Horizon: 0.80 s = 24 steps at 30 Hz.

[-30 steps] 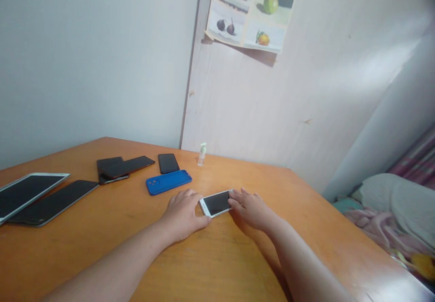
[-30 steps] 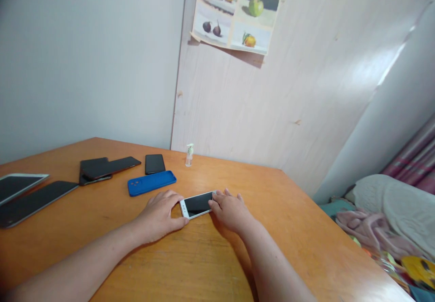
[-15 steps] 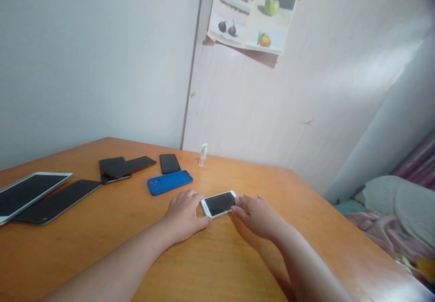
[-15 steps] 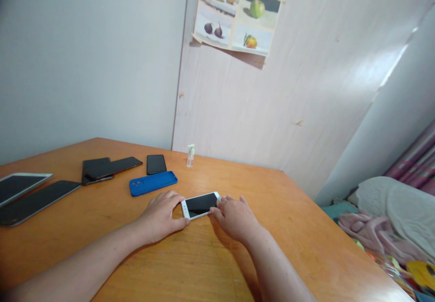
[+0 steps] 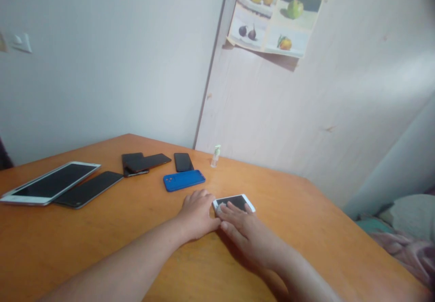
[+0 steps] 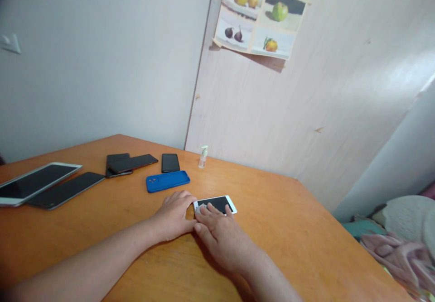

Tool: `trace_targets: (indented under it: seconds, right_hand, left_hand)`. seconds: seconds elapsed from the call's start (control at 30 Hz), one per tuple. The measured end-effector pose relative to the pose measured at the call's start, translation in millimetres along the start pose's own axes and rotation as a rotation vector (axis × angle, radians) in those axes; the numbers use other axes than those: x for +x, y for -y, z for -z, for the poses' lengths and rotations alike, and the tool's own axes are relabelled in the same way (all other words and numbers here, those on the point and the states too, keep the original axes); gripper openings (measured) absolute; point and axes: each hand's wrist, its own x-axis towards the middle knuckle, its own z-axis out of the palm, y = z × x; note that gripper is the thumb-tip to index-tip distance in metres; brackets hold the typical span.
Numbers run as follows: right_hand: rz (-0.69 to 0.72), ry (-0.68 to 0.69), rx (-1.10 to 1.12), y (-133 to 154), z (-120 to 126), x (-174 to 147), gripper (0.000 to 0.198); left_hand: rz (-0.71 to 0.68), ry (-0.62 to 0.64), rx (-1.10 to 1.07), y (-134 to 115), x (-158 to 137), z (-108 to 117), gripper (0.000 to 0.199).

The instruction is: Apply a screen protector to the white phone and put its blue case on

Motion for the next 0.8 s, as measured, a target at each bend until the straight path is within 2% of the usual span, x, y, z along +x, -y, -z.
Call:
trace_targets:
  seconds: [0.07, 0.2, 0.27, 0.33, 0.5, 0.57, 0.7, 0.73, 0.8]
  right_hand:
    - [-0.059, 0.004, 0.000, -9.6, -1.5, 2.4, 0.049]
    - [-0.367, -0.064, -0.103, -45.0, -6.7, 14.0, 0.051]
    - [-0.435, -0.090, -0.139, -51.2, -9.8, 19.9, 0.052]
    - [-0.395, -0.093, -0.138, -44.0, -12.8, 24.1, 0.052]
    - [-0.076, -0.023, -0.032, -14.3, -16.4, 27.3, 0.050]
    - [-0.095, -0.024, -0.015, -17.3, -16.3, 28.6, 0.051]
    - [-0.333, -0.091, -0.067, -33.7, -16.7, 31.5, 0.053]
    - [-0.344, -0.096, -0.076, -33.7, -17.0, 31.4, 0.053]
    - [-0.273, -0.078, -0.069, -26.5, -17.5, 29.8, 0.052]
  left_hand:
    - [0.002, -0.003, 0.001, 0.2, 0.1, -0.4, 0.043]
    - [0.009, -0.003, 0.015, -0.7, 0.7, -0.8, 0.043]
    - [0.014, -0.004, 0.019, -1.4, 0.7, -0.9, 0.043]
    - [0.011, -0.007, 0.018, -1.9, 0.4, -1.1, 0.043]
    - [0.011, -0.010, 0.020, -2.2, -0.6, -2.1, 0.036]
    - [0.012, -0.010, 0.021, -2.1, -0.5, -2.6, 0.037]
    - [0.036, -0.023, 0.001, -1.6, 0.3, -4.8, 0.051]
    - [0.041, -0.031, -0.015, -1.2, 0.6, -5.7, 0.057]
    - [0.044, -0.046, -0.049, -0.1, 0.9, -7.5, 0.069]
